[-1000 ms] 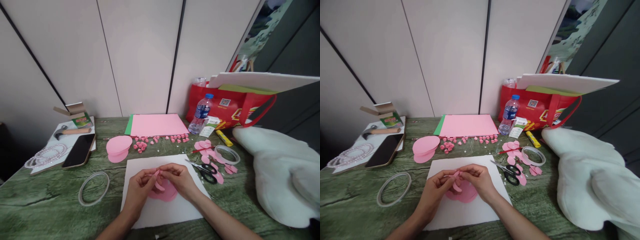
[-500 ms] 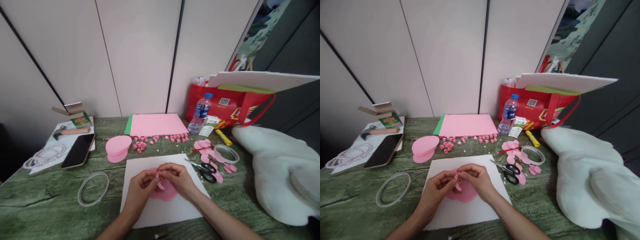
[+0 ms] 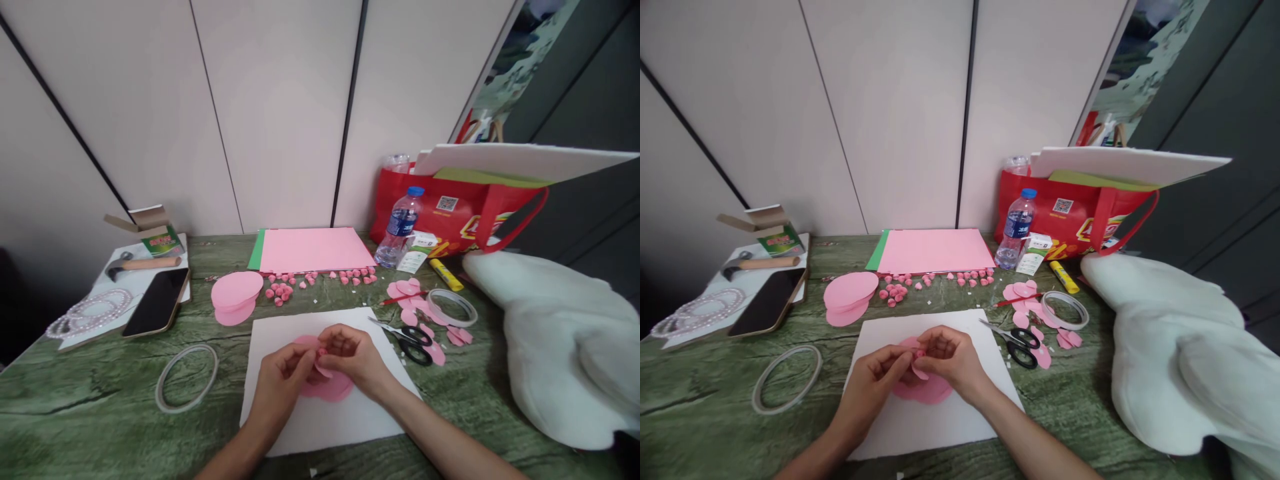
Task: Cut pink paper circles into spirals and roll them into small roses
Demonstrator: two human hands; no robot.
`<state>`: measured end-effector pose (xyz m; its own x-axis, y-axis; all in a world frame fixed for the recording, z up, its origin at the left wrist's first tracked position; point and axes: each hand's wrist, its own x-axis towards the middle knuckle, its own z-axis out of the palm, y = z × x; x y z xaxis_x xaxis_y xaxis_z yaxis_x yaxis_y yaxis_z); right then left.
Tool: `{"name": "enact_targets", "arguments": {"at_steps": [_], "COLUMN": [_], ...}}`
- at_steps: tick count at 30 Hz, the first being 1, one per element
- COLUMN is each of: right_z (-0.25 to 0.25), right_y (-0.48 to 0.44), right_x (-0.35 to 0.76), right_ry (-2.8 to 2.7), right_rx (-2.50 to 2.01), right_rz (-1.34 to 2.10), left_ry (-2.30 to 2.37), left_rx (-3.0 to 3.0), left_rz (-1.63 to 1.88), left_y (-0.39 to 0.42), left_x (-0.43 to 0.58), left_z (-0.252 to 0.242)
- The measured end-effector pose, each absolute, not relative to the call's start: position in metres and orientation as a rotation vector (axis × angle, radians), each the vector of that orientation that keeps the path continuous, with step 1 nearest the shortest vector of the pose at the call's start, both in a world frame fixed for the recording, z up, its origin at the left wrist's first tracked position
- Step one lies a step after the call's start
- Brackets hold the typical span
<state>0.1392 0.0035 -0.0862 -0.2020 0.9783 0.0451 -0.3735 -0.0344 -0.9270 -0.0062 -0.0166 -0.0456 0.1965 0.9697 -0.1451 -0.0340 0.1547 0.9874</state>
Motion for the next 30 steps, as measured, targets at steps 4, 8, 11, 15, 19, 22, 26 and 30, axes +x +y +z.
{"name": "enact_targets", "arguments": {"at_steps": [4,8,11,15,19,22,26,30], "right_z": [-0.084,-0.083,-0.084,-0.086,-0.086,-0.085,-0.087,-0.090], "right_y": [0.002,0.001,0.000,-0.001,-0.001,-0.001,-0.001,0.000], "right_x": [0.137,0.136,0.136,0.136,0.135,0.134,0.133,0.134], "right_ry": [-1.069,-1.101,-1.134,-1.146,-1.152,-1.175,-1.203,-1.239], "right_rx": [-0.784,-0.781,-0.791,-0.804,-0.814,-0.845,-0.881,-0.917], "right_rz": [1.532,1.536,1.529,1.504,1.473,1.432,1.414,1.386], "left_ry": [1.127,1.162,1.173,1.195,1.206,1.197,1.172,1.163], "left_rx": [1.137,1.113,1.107,1.120,1.112,1.090,1.110,1.111], "left_rz": [0.980,0.999,1.005,1.047,1.154,1.215,1.250,1.260], "left_y": [-0.016,-0.015,-0.014,-0.013,-0.010,-0.009,-0.009,-0.009], "left_x": [-0.007,-0.007,-0.007,-0.009,-0.012,-0.013,-0.014,-0.014], "left_z": [-0.049,-0.052,-0.054,-0.056,-0.058,-0.059,-0.059,-0.059]}}
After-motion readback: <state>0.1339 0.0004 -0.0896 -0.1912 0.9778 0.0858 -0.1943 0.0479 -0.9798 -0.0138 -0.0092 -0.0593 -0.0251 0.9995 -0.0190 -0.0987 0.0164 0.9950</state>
